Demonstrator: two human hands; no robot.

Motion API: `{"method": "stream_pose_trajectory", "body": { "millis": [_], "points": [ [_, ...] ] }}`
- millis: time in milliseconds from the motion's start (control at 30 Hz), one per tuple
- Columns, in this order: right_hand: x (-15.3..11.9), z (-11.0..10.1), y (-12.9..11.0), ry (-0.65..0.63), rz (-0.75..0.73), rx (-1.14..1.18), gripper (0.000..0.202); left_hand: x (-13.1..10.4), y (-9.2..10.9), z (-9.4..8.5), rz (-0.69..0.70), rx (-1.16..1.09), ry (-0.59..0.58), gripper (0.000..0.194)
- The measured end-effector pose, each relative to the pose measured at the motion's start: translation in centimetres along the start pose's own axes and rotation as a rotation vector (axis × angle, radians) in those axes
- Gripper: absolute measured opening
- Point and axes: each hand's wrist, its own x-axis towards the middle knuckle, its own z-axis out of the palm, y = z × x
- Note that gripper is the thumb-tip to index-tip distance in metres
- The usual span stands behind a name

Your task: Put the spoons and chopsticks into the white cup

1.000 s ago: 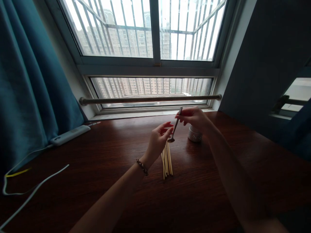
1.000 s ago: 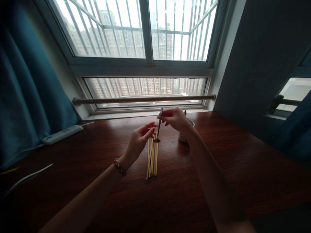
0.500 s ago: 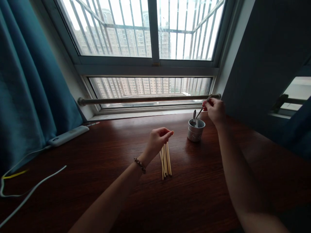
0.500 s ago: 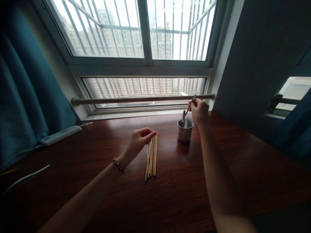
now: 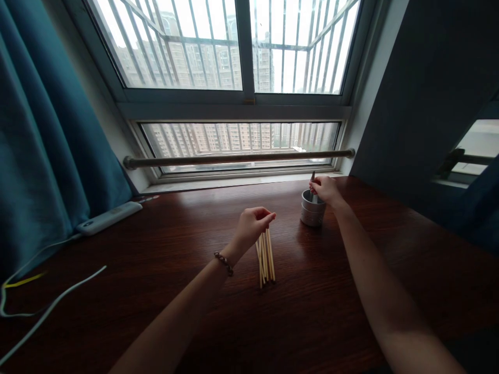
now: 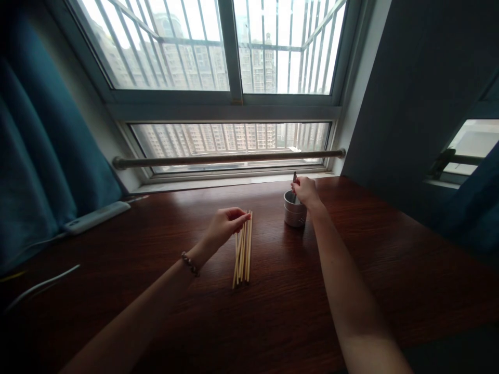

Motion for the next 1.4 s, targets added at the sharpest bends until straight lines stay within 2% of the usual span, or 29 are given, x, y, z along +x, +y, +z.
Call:
{"method": "stream_pose_trajectory", "body": {
  "millis": [33, 200, 300, 400, 467, 567, 667, 767, 800, 900, 1000, 1233, 1400],
  "points": [
    [-0.1, 0.0, -0.1, 0.016, -0.01, -0.025, 0.005, 0.1, -0.4, -0.1, -0.011, 0.054, -0.004, 0.027],
    [-0.2, 0.2, 0.0, 0.102, -0.05, -0.059, 0.021, 0.8, -2.8, -1.0, -0.08, 0.433, -0.028, 0.02],
    [-0.2, -0.1, -0.2, 0.15, -0.077, -0.134, 0.018, 0.9, -4.3, -1.4, -0.151, 0.552, -0.02, 0.018],
    [-0.8, -0.7, -1.7, 0.281, -0.165, -0.276, 0.01, 0.8, -5.5, -1.4, -0.211, 0.602, 0.008, 0.021],
    [-1.5, -0.7, -3.3, 0.299, -0.229, -0.259, 0.007, 0.8, -6.2, -1.3, -0.246, 0.637, 0.022, 0.022],
    [-3.0, 0.5, -5.9, 0.164, -0.271, -0.155, 0.011, 0.9, -6.9, -1.2, -0.295, 0.686, 0.012, 0.024],
    [-4.8, 3.2, -7.7, -0.082, -0.307, -0.194, 0.014, 1.0, -7.1, -1.4, -0.354, 0.732, -0.035, 0.02],
    [-6.6, 6.5, -8.2, -0.372, -0.22, -0.346, 0.014, 1.1, -7.1, -1.6, -0.382, 0.769, -0.074, 0.017],
    [-7.1, 7.5, -8.1, -0.43, -0.18, -0.39, 0.013, 1.2, -7.1, -1.7, -0.383, 0.779, -0.081, 0.018],
    [-8.2, 9.7, -7.5, -0.459, -0.148, -0.43, 0.01, 1.2, -7.3, -1.7, -0.385, 0.799, -0.084, 0.022],
    [-8.9, 10.9, -6.9, -0.449, -0.157, -0.419, 0.011, 1.2, -7.5, -1.6, -0.381, 0.814, -0.07, 0.024],
    [-9.7, 11.9, -6.6, -0.432, -0.134, -0.289, 0.012, 1.2, -8.0, -1.6, -0.348, 0.804, -0.003, 0.023],
    [-9.3, 12.7, -6.2, -0.465, -0.053, -0.021, 0.013, 1.5, -7.6, -2.2, -0.31, 0.666, 0.007, 0.022]
  ]
}}
